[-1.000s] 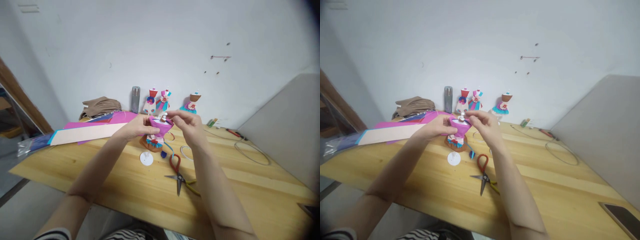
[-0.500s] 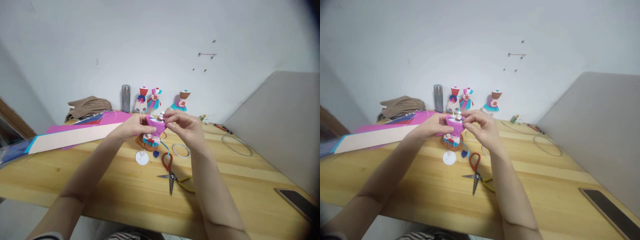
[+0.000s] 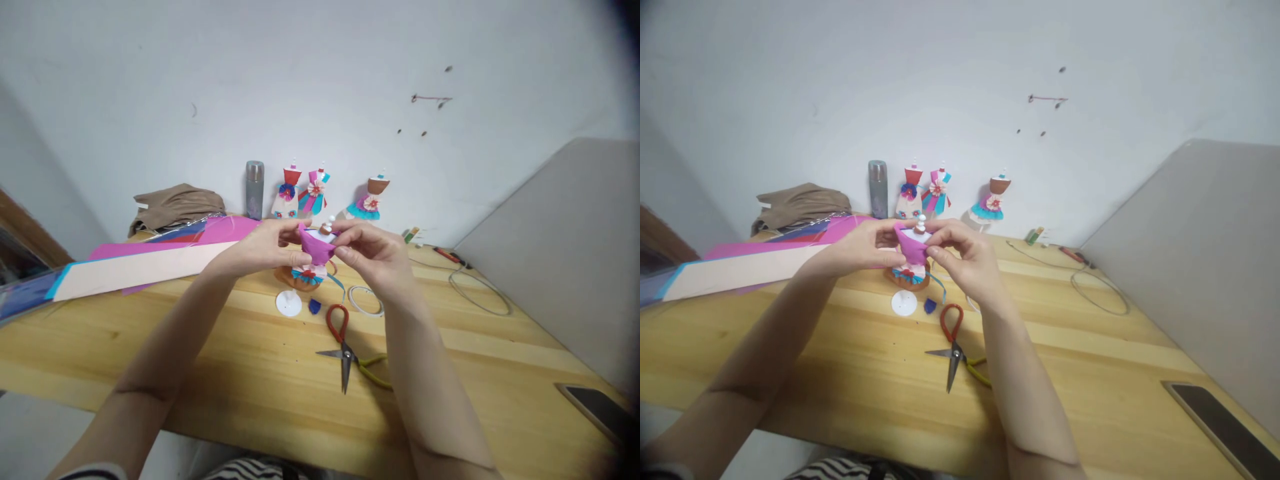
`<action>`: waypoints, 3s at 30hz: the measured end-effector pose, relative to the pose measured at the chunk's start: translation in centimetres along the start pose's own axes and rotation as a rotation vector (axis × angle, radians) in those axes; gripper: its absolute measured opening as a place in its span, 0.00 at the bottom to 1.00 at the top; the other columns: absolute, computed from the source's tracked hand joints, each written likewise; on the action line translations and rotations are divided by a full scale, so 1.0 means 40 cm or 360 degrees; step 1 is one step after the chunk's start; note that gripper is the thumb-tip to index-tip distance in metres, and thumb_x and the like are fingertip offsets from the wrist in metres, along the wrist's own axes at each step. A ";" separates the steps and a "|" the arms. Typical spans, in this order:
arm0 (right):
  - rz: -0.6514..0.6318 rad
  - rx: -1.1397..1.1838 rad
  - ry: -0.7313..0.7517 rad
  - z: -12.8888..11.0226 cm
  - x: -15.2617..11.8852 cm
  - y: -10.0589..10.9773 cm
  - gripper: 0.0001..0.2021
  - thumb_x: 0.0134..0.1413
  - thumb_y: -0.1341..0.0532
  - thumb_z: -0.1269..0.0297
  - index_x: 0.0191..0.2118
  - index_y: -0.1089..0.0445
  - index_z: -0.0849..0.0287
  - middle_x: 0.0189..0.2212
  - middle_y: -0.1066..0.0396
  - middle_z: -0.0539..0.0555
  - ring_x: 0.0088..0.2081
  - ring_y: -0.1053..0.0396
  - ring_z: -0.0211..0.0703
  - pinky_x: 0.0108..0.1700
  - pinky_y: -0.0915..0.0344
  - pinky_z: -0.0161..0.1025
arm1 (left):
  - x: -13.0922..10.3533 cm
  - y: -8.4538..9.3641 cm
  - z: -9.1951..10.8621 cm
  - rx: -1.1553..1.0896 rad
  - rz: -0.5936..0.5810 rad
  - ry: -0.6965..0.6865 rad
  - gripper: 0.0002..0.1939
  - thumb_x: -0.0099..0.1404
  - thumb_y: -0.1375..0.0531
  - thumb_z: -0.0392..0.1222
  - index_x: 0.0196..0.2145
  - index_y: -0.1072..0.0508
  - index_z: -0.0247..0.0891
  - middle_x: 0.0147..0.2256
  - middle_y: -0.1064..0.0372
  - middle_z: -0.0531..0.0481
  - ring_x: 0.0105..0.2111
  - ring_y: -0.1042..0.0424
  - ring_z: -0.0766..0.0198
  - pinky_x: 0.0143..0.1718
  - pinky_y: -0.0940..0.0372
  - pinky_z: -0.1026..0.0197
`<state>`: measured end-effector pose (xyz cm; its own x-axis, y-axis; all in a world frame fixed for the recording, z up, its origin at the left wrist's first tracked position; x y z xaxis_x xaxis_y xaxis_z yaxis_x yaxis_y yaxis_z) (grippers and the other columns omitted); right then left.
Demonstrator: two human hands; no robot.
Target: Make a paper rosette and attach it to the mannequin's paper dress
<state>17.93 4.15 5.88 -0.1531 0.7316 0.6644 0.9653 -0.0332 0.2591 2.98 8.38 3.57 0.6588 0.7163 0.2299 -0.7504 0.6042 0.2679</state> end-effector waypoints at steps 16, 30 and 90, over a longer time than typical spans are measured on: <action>0.0078 0.0035 -0.0046 0.004 -0.006 -0.006 0.09 0.52 0.31 0.53 0.28 0.27 0.50 0.43 0.24 0.51 0.45 0.26 0.48 0.47 0.28 0.48 | -0.024 0.039 0.071 0.0119 0.0306 -0.0377 0.11 0.58 0.32 0.45 0.30 0.26 0.35 0.56 0.28 0.39 0.55 0.28 0.51 0.57 0.33 0.51; 0.0067 0.0173 -0.0028 0.024 -0.003 -0.015 0.11 0.52 0.31 0.54 0.27 0.28 0.51 0.45 0.24 0.52 0.49 0.26 0.51 0.44 0.27 0.48 | -0.022 0.035 0.087 0.0071 0.0129 -0.0634 0.12 0.62 0.33 0.46 0.31 0.26 0.34 0.51 0.24 0.38 0.49 0.23 0.54 0.48 0.27 0.54; 0.0153 -0.0333 0.0287 -0.046 -0.013 -0.012 0.05 0.56 0.34 0.63 0.31 0.27 0.47 0.46 0.24 0.52 0.53 0.28 0.54 0.54 0.30 0.58 | -0.046 0.033 0.120 0.0823 0.0466 -0.1032 0.07 0.66 0.38 0.43 0.31 0.27 0.39 0.39 0.21 0.45 0.42 0.23 0.59 0.49 0.31 0.54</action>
<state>17.15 2.53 6.71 -0.1164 0.5859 0.8020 0.9153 -0.2502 0.3156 1.05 6.18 7.98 0.4621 0.3833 0.7997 -0.8793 0.0811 0.4692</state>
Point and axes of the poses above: each hand's wrist, its own x-axis towards the middle knuckle, its own y-axis out of the back of the hand, z = x × y, the point moved 8 cm from there along x, towards the middle knuckle
